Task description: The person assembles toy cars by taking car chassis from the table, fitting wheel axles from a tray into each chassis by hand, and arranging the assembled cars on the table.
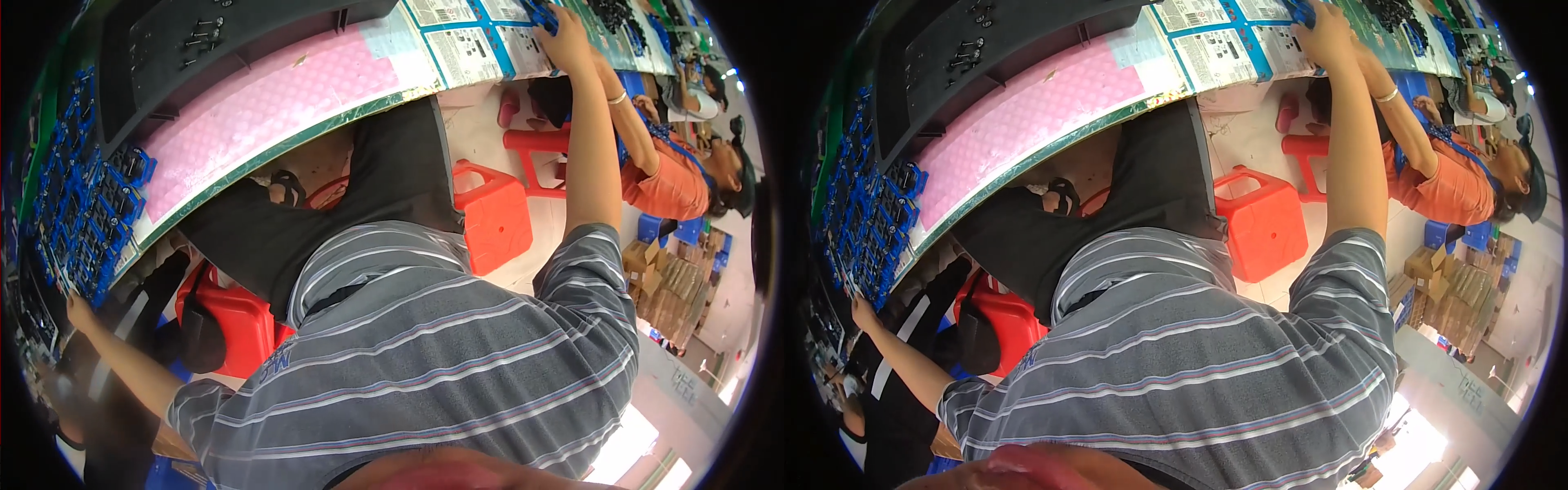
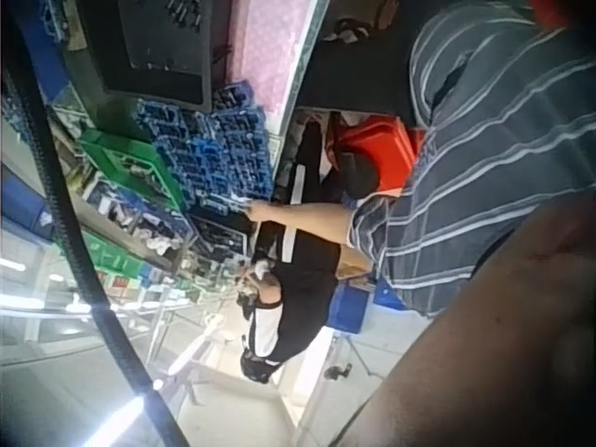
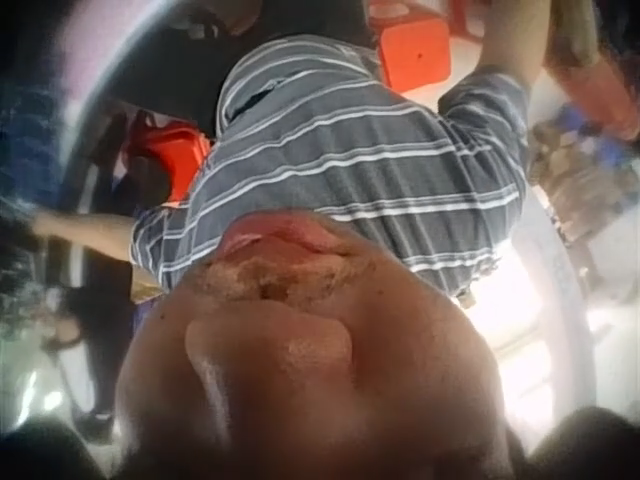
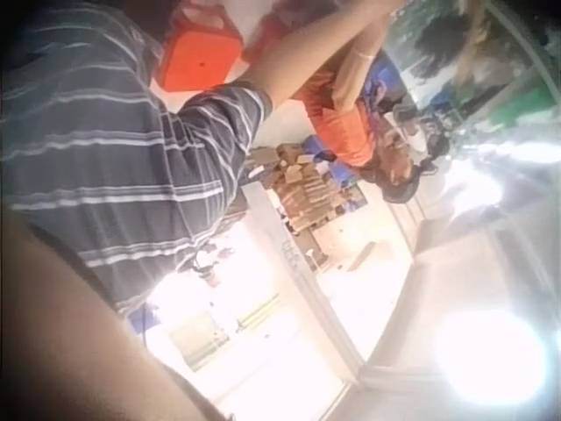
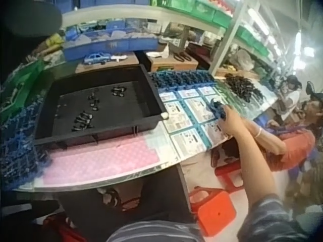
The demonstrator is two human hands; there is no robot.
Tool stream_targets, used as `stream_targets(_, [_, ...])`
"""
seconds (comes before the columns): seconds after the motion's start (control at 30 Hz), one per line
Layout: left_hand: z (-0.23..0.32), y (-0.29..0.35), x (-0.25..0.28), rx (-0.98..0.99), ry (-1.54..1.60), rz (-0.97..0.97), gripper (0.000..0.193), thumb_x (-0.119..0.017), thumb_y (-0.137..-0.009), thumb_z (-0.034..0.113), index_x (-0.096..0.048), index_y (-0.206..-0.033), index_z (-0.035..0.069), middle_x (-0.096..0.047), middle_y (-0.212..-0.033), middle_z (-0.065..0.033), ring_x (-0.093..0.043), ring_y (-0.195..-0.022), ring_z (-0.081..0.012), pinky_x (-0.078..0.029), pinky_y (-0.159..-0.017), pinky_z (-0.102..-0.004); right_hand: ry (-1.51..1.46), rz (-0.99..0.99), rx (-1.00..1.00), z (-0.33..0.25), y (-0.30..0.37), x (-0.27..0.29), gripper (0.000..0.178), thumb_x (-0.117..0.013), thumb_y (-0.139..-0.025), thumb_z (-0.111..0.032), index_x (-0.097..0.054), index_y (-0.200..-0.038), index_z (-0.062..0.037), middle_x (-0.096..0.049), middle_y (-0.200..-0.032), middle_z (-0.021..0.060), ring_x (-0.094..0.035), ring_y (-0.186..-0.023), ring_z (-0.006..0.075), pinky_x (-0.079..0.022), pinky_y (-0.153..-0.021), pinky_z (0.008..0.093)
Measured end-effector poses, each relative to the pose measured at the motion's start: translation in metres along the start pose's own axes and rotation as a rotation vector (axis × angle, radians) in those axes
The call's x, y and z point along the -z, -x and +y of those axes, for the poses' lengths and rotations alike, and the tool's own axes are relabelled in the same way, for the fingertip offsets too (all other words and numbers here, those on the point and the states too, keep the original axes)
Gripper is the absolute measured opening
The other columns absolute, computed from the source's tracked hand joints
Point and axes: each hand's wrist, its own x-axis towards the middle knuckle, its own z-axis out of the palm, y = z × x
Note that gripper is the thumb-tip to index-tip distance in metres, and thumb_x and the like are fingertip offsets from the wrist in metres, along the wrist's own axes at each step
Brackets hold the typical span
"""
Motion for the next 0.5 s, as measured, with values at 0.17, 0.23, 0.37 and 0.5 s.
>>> stream_targets(0.17, [0.135,0.098,0.022,-0.312,0.229,0.307,0.042,-0.059,-0.094,0.038,-0.071,-0.117,0.006,-0.070,-0.115,-0.0173,-0.064,-0.109,-0.0328,-0.047,-0.094,-0.0398,1.413,-0.109,-0.501,0.032,0.010,0.038,0.060,-0.075,-0.079,-0.015,-0.053,-0.135,-0.0042,-0.057,-0.130,0.0235,-0.057,-0.116,0.0412,-0.047,-0.099,0.0449])
stream_targets(0.23, [0.175,0.151,0.048,-0.413,0.319,0.353,0.037,-0.062,-0.093,0.032,-0.071,-0.114,0.003,-0.070,-0.114,-0.0165,-0.065,-0.105,-0.0309,-0.046,-0.095,-0.0387,1.439,-0.173,-0.459,0.053,0.003,0.036,0.066,-0.077,-0.078,-0.020,-0.052,-0.137,-0.0080,-0.060,-0.128,0.0234,-0.058,-0.116,0.0430,-0.045,-0.101,0.0451])
stream_targets(0.37, [0.236,0.241,0.058,-0.495,0.446,0.365,0.026,-0.066,-0.093,0.022,-0.072,-0.110,0.004,-0.069,-0.110,-0.0135,-0.064,-0.101,-0.0257,-0.047,-0.093,-0.0356,1.485,-0.193,-0.465,0.056,-0.010,0.017,0.062,-0.071,-0.078,-0.016,-0.052,-0.137,-0.0100,-0.062,-0.125,0.0226,-0.059,-0.114,0.0438,-0.047,-0.099,0.0480])
stream_targets(0.5, [0.309,0.340,0.052,-0.682,0.768,0.263,0.012,-0.066,-0.088,0.003,-0.068,-0.100,-0.002,-0.069,-0.099,-0.0133,-0.064,-0.094,-0.0256,-0.049,-0.087,-0.0361,1.387,-0.188,-0.457,0.044,-0.009,0.009,0.062,-0.075,-0.075,-0.017,-0.055,-0.133,-0.0094,-0.064,-0.122,0.0205,-0.062,-0.110,0.0415,-0.049,-0.096,0.0471])
